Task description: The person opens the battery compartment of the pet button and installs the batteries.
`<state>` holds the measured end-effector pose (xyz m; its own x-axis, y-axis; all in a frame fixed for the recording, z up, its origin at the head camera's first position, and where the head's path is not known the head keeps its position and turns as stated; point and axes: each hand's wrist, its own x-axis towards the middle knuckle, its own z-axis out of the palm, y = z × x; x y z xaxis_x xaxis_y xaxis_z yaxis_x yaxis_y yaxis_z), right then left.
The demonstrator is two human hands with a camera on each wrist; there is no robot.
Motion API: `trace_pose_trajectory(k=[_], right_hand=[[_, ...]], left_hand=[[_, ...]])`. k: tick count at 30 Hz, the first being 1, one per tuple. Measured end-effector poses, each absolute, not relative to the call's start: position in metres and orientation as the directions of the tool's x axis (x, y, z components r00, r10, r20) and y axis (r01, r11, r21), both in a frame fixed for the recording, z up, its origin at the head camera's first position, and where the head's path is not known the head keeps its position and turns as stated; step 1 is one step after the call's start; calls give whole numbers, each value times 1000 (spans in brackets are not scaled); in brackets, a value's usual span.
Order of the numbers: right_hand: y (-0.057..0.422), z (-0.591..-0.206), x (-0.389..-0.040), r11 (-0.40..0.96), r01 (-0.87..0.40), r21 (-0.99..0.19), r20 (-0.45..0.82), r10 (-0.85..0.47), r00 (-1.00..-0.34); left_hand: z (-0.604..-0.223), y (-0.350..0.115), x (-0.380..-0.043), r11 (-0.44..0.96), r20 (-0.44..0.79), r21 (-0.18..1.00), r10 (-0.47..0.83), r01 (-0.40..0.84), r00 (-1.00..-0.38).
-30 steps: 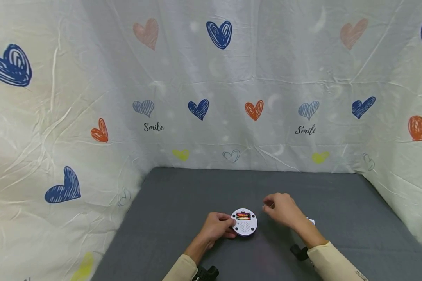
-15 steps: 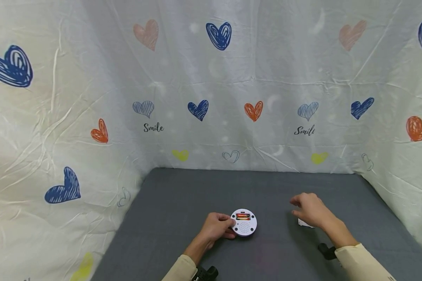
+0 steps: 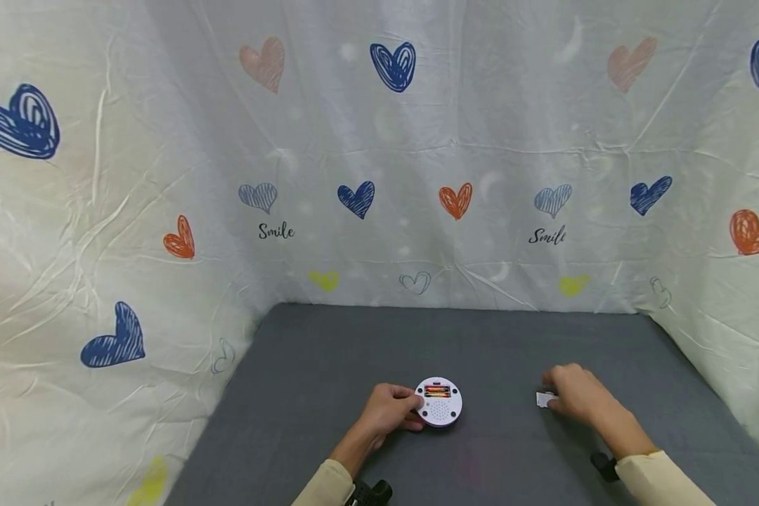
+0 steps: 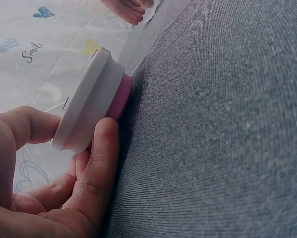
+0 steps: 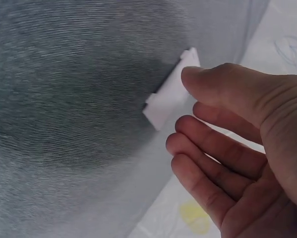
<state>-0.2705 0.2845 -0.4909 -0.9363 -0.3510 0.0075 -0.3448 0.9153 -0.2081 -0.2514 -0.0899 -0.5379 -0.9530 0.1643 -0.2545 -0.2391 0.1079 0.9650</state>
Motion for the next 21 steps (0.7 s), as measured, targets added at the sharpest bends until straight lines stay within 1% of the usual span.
trace_pose_trajectory(k=[7, 21], right_hand=[[287, -503, -270, 908, -364, -206, 45, -363, -931], [285, -509, -268, 919, -334, -211, 38, -334, -942]], left_hand=[[-537, -90, -251, 103, -257, 965, 166, -242, -952], [-541, -90, -251, 102, -247, 967, 162, -232, -955]])
